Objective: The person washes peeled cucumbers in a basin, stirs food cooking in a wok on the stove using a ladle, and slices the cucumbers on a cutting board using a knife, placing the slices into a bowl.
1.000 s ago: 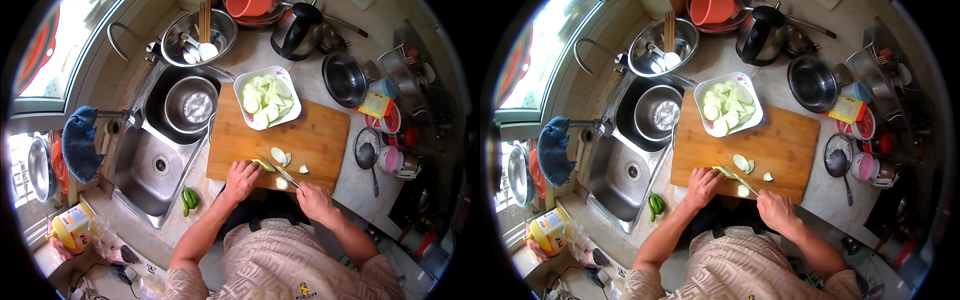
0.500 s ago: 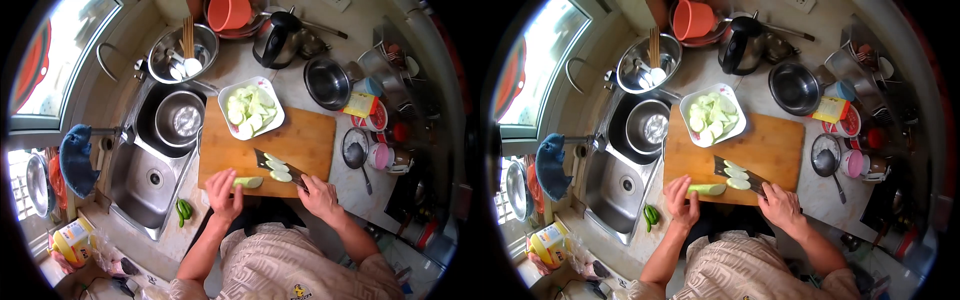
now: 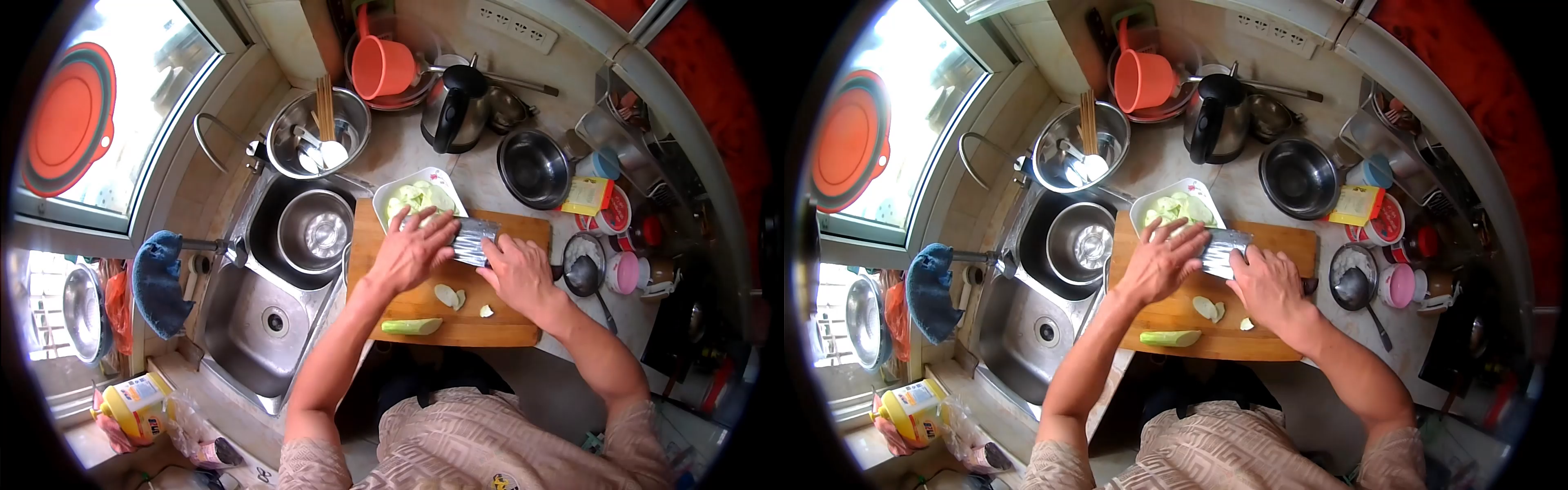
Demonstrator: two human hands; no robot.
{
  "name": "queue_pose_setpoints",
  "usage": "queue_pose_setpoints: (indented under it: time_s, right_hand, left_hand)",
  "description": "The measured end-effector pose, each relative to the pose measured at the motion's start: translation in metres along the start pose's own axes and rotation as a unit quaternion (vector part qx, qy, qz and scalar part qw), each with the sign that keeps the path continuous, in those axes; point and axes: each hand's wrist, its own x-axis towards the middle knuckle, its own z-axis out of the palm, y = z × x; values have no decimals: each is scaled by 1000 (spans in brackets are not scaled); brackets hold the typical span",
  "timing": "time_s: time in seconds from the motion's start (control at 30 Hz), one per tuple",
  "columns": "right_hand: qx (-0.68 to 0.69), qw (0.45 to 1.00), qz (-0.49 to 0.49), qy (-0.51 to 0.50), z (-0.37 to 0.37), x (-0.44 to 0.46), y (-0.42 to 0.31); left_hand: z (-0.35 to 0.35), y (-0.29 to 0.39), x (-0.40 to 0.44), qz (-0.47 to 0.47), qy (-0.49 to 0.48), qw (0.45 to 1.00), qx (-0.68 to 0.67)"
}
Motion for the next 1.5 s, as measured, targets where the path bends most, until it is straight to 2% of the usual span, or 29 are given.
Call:
queue_pose_setpoints:
  time_s: [0.13, 0.27, 0.37, 0.5, 0.63, 0.67, 0.77, 0.83, 0.9, 1.0, 1.1, 1.13, 1.23, 1.33, 1.47, 1.5]
  right_hand:
    - [-23, 999, -24, -23, -16, 8, 1]
    - [-29, 998, -16, -45, -23, 9, 3]
    - [-38, 998, -11, -46, -26, 17, 4]
    - [-62, 997, -21, -39, -27, 23, 1]
    - [-71, 995, -18, -62, -31, 24, -1]
    - [-72, 995, -20, -64, -32, 23, -1]
    - [-70, 995, -17, -62, -38, 14, 1]
    - [-61, 997, 0, -50, -49, 9, 4]
    - [-69, 996, 14, -49, -56, 6, 8]
    - [-87, 994, 36, -59, -65, 6, 12]
    - [-51, 997, 42, -40, -63, -1, 21]
    - [-35, 997, 55, -35, -62, -5, 21]
    - [25, 995, 92, -17, -58, -20, 22]
    - [105, 987, 119, 3, -45, -41, 26]
    - [190, 972, 135, 10, -24, -73, 21]
    - [217, 964, 154, -14, -22, -80, 18]
  left_hand:
    - [7, -34, 11, -23, 31, 998, -49]
    - [7, -43, 19, -8, 45, 997, -58]
    - [-2, -23, 21, 52, 98, 986, -120]
    - [12, -27, 24, 64, 93, 991, -76]
    - [17, -34, 27, 93, 140, 986, -10]
    - [24, -41, 27, 99, 177, 979, 12]
    - [26, -64, 17, 28, 206, 974, 93]
    - [22, -74, 6, -36, 284, 953, 100]
    - [32, -103, -9, -120, 296, 945, 75]
    - [27, -127, -29, -202, 213, 956, 12]
    - [7, -140, -34, -123, 109, 986, -16]
    - [1, -137, -32, -115, 119, 986, -25]
    - [-19, -125, -33, -184, -20, 983, 7]
    - [-13, -133, -31, -235, -88, 968, 24]
    - [-7, -131, -37, -279, -26, 960, -8]
    - [-6, -131, -42, -298, -4, 954, -28]
